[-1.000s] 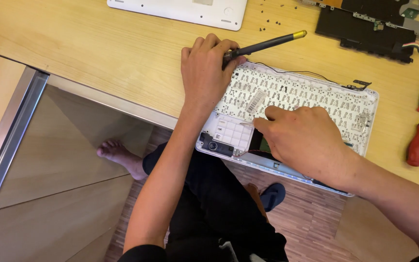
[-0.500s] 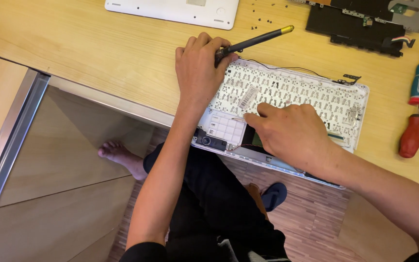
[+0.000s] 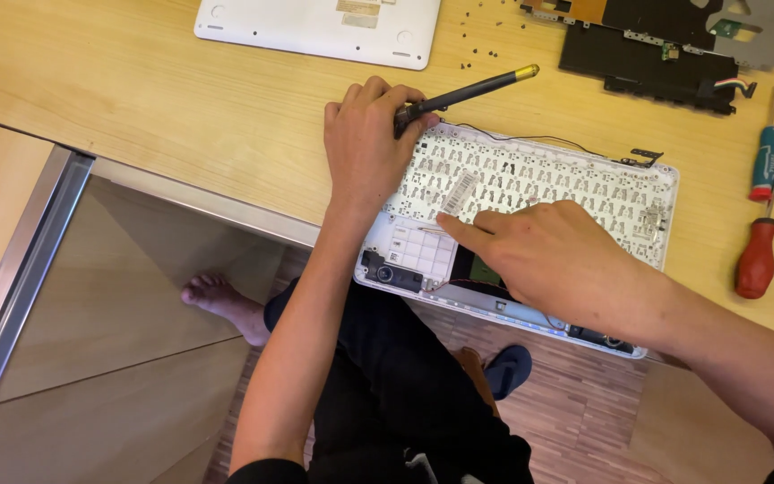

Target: Cleaning a laptop keyboard assembly with a brush and using a screwdriver to disassemble internal components.

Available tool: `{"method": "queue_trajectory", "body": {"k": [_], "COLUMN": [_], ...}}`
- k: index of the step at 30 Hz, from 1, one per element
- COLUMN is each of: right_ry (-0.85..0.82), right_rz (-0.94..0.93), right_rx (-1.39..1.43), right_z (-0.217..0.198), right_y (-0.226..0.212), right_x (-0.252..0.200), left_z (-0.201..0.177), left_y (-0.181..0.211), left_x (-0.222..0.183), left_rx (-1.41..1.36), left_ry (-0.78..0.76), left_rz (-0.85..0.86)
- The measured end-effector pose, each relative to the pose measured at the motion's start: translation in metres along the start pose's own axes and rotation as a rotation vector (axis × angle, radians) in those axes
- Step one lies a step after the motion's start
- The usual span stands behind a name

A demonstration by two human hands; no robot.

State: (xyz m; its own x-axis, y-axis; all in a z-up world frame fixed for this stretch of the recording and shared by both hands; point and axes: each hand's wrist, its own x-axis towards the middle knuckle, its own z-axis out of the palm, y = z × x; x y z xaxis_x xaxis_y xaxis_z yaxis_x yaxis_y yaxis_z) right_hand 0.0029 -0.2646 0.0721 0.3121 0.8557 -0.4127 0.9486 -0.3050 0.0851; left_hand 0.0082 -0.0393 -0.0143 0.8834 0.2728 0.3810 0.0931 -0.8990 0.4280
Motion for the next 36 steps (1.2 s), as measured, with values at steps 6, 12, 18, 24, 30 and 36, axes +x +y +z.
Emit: {"method": "queue_trajectory", "body": {"k": [6, 12, 18, 24, 30, 36], "right_ry": [0.175, 0.478, 0.764, 0.65, 0.405, 0.342], "right_rz": [0.009, -0.025, -0.092, -0.081, 0.08, 0.111], "right_rx": [0.174, 0.425, 0.504, 0.528, 1.024, 1.067], "right_z": [0.007, 0.035, 0.068, 0.063, 0.046, 0.027], "right_y": [0.011, 0.005, 0.003, 0.007, 0.014, 0.017], "right_x": [0.002, 0.011, 0.015, 0.017, 0.023, 0.019], "left_z": [0.001, 0.002, 0.004, 0.003, 0.002, 0.0], "left_y": [-0.002, 0.0, -0.001, -0.001, -0.001, -0.002], "left_x": [0.0, -0.001, -0.001, -0.002, -0.001, 0.0], "left_rx": [-0.002, 0.018, 0.049, 0.001, 0.006, -0.006], "left_ry": [-0.003, 0.012, 0.02, 0.031, 0.008, 0.02], "left_rz": [-0.001, -0.01, -0.009, 0.004, 0.0, 0.024]}}
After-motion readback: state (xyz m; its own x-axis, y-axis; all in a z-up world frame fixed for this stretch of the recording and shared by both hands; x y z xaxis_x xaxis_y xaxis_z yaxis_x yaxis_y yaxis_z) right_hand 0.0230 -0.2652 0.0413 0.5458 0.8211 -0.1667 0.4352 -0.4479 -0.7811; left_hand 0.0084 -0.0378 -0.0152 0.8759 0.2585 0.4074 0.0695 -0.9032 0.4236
